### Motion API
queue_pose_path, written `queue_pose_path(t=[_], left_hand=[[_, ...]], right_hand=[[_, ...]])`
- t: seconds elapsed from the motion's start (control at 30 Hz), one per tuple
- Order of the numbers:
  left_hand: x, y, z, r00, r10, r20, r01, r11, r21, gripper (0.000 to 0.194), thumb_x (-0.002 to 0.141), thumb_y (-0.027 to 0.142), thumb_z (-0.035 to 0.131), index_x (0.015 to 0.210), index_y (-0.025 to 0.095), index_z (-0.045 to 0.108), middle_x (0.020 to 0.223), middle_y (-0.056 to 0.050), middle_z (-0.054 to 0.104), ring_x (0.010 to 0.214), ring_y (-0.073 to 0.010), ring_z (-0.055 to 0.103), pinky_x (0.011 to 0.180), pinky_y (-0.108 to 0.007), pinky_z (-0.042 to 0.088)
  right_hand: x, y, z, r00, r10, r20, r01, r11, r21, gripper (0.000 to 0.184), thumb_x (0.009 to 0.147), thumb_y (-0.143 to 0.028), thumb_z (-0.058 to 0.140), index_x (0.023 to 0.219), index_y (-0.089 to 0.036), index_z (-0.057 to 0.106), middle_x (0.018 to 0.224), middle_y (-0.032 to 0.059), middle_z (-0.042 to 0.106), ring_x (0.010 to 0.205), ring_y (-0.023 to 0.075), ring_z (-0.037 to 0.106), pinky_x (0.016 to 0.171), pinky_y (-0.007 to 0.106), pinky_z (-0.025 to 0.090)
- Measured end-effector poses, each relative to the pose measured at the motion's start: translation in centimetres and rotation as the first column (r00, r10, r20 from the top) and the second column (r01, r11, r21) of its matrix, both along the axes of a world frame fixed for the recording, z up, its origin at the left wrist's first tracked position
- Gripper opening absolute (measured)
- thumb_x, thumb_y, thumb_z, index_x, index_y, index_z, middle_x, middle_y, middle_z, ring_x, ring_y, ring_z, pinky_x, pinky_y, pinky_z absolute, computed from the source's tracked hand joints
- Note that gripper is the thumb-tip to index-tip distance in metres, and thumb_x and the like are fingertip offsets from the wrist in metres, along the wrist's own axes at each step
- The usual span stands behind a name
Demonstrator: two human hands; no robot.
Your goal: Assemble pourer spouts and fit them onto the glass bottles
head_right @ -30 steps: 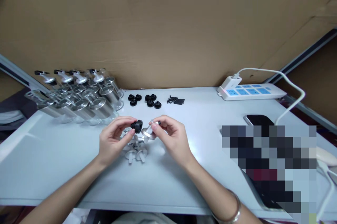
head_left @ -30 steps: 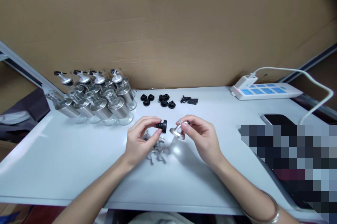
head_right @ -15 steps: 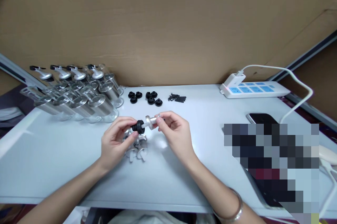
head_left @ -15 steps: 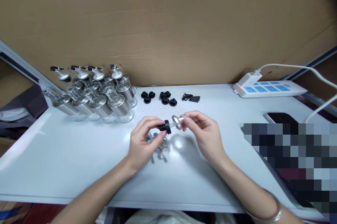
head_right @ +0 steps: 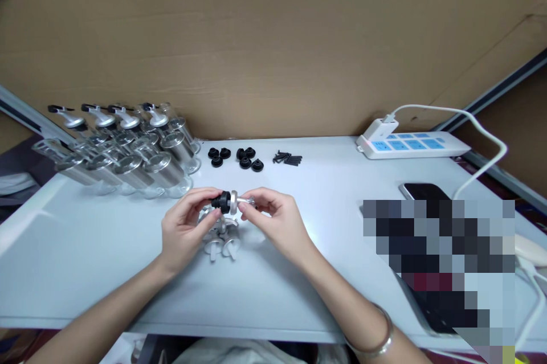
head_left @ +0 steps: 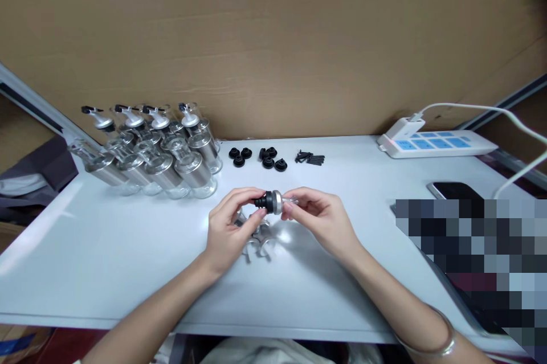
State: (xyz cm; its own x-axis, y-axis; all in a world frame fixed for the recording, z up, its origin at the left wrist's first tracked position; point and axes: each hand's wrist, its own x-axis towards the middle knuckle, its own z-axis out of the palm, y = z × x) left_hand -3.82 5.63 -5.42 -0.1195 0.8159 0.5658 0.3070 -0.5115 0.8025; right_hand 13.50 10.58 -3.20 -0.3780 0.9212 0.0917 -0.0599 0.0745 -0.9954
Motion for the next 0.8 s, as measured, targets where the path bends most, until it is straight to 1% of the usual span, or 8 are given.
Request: queue_pose_path(t=[0.13,0.33,0.53,0.8], left_hand=[[-0.11,0.08,0.12,1.0,0.007,0.01,-0.007,1.0,-0.007,0.021,0.08,0.012,0.068,0.099,0.022,0.069,0.096,-0.004,0.07,0.091,-0.0142,0.065,0.083,-0.024,0.053],[0.03,0.09,0.36,0.999,0.031,-0.031,-0.03,0.999,0.01,0.019,0.077,0.011,0.071,0.094,0.021,0.073,0.09,-0.003,0.074,0.084,-0.0137,0.068,0.076,-0.022,0.054],[0.15,0.16,0.37,0.999,0.043,-0.033,-0.042,0.999,0.03,0.018,0.074,0.01,0.074,0.09,0.02,0.074,0.086,-0.004,0.075,0.08,-0.0147,0.069,0.073,-0.023,0.055],[0.22,0.06,0.57,0.998,0.021,-0.055,-0.019,0.999,0.031,0.019,0.074,0.009,0.073,0.09,0.02,0.074,0.087,-0.004,0.076,0.081,-0.0151,0.071,0.075,-0.023,0.056]], right_hand=[[0.03,-0.05,0.06,1.0,-0.015,0.012,0.015,1.0,-0.01,0.021,0.069,-0.038,0.074,0.074,-0.018,0.07,0.057,-0.0004,0.062,0.053,0.0128,0.058,0.053,0.027,0.05],[0.24,0.12,0.12,0.998,-0.005,0.06,0.004,1.0,0.011,0.025,0.068,-0.041,0.074,0.07,-0.017,0.069,0.054,-0.0011,0.059,0.046,0.0105,0.052,0.046,0.025,0.042],[0.32,0.21,-0.04,0.996,0.051,0.068,-0.047,0.997,-0.064,0.03,0.067,-0.045,0.075,0.068,-0.016,0.069,0.049,-0.0012,0.057,0.044,0.0106,0.052,0.044,0.023,0.038],[0.15,0.15,0.2,0.996,0.073,0.041,-0.066,0.987,-0.143,0.035,0.062,-0.049,0.078,0.065,-0.016,0.067,0.046,-0.0006,0.06,0.043,0.0102,0.052,0.045,0.023,0.039]])
